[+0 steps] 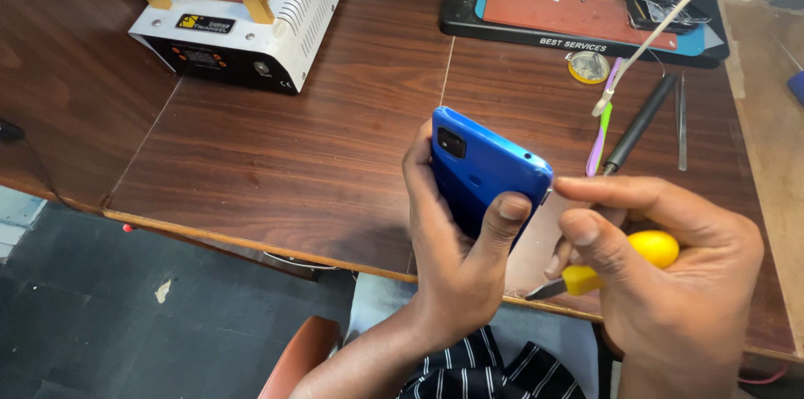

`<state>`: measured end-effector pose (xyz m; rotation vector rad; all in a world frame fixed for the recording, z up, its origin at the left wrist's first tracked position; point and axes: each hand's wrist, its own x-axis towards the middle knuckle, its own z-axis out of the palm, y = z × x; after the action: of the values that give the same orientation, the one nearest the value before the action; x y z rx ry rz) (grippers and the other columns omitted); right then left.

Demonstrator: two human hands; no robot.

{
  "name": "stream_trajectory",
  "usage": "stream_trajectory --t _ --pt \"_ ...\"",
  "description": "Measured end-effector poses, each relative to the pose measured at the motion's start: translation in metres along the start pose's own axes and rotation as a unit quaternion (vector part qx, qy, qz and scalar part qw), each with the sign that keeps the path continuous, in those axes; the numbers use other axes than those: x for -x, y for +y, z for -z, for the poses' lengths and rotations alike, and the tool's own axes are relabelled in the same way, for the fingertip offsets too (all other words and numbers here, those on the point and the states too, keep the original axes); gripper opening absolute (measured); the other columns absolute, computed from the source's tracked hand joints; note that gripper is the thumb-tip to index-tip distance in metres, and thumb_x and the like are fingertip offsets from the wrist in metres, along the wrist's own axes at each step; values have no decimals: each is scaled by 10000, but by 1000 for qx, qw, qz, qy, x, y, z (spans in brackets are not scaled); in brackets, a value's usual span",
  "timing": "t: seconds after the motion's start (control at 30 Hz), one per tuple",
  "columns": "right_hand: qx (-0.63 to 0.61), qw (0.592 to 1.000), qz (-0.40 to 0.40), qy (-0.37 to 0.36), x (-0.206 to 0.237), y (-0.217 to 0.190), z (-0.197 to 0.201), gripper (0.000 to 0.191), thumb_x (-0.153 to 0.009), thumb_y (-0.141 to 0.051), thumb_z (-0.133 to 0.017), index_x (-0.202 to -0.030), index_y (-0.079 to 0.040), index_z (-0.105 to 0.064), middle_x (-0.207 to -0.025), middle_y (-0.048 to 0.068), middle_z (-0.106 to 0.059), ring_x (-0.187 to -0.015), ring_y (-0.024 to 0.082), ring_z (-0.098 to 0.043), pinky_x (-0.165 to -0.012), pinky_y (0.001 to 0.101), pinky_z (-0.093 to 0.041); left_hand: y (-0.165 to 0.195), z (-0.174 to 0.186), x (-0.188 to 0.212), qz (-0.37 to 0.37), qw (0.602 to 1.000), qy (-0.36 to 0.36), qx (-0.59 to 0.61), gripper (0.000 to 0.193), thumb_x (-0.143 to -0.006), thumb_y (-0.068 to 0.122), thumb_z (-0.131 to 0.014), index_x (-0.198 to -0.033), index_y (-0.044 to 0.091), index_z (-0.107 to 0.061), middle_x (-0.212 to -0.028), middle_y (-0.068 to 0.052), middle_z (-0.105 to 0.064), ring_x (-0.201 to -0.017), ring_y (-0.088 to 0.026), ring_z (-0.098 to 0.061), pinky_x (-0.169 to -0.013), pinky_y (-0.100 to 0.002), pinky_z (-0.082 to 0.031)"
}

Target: The person uses a screwdriver to remove screws from the back of a light blue feature phone, then reassembles it and tests the keypad and screen. They then pick up a blue smartphone with a cracked screen, inspect it, and use a yellow prying tool to begin separating the screen from the frame.

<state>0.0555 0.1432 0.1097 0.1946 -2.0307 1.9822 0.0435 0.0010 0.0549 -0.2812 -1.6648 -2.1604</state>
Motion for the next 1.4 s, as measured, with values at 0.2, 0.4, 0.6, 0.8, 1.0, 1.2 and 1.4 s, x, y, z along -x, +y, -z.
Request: stream_trajectory --t 0.2,0.4,0.6,0.8,1.0,1.2,1.4 --pt "82 995 57 20 3 -2 -12 182 -886 68 -780 -1061 71 -731 -826 69 -688 -743 67 -643 -638 155 -508 -1 5 1 -93 980 35 -173 905 -1026 542 -696 -1567 -38 -260 -1391 -170 -471 -1207 -206 -546 -1093 -343 -509" --pt "126 991 36 24 0 0 -11 76 -894 33 -754 -951 61 -712 -721 64 -641 -615 62 -619 -525 158 -472 -1 9 4 -127 946 52 -294 944 -974 579 -710 -1565 -29 -294 -1303 -145 -503 -1104 -209 -558 -1010 -339 -501" --pt "92 993 73 -24 -2 17 -6 99 -983 4 -717 -1059 58 -680 -794 34 -679 -705 40 -638 -659 165 -509 0 12 2 -133 932 60 -331 963 -948 609 -715 -1559 -17 -313 -1205 -116 -522 -996 -195 -566 -911 -334 -498" --pt "102 993 56 -16 -8 30 6 63 -1000 2 -707 -979 48 -670 -754 2 -622 -667 33 -618 -656 180 -507 -2 23 -12 -133 931 120 -318 924 -987 624 -682 -1555 -11 -322 -1321 -147 -535 -1175 -235 -607 -1012 -339 -526" --pt "235 971 -39 -31 -25 49 8 61 -902 -23 -742 -945 14 -720 -726 15 -616 -651 58 -570 -555 209 -452 -11 37 -22 -71 983 123 -120 920 -1030 591 -674 -1593 -34 -302 -1340 -132 -542 -1234 -188 -588 -1099 -324 -503" --pt "276 941 -138 -142 -49 73 3 71 -844 -58 -697 -863 7 -720 -677 78 -759 -611 101 -702 -571 248 -538 -19 37 -27 5 996 67 57 701 -1072 445 -636 -1536 -18 -386 -1255 -62 -558 -1113 -120 -506 -1007 -279 -439" --pt "254 960 -83 -83 -49 95 20 129 -916 -138 -734 -949 -14 -744 -752 52 -725 -681 94 -657 -605 250 -511 -23 39 -27 63 995 48 54 622 -1055 450 -578 -1489 25 -446 -1216 -15 -568 -1103 -90 -508 -1004 -259 -432"
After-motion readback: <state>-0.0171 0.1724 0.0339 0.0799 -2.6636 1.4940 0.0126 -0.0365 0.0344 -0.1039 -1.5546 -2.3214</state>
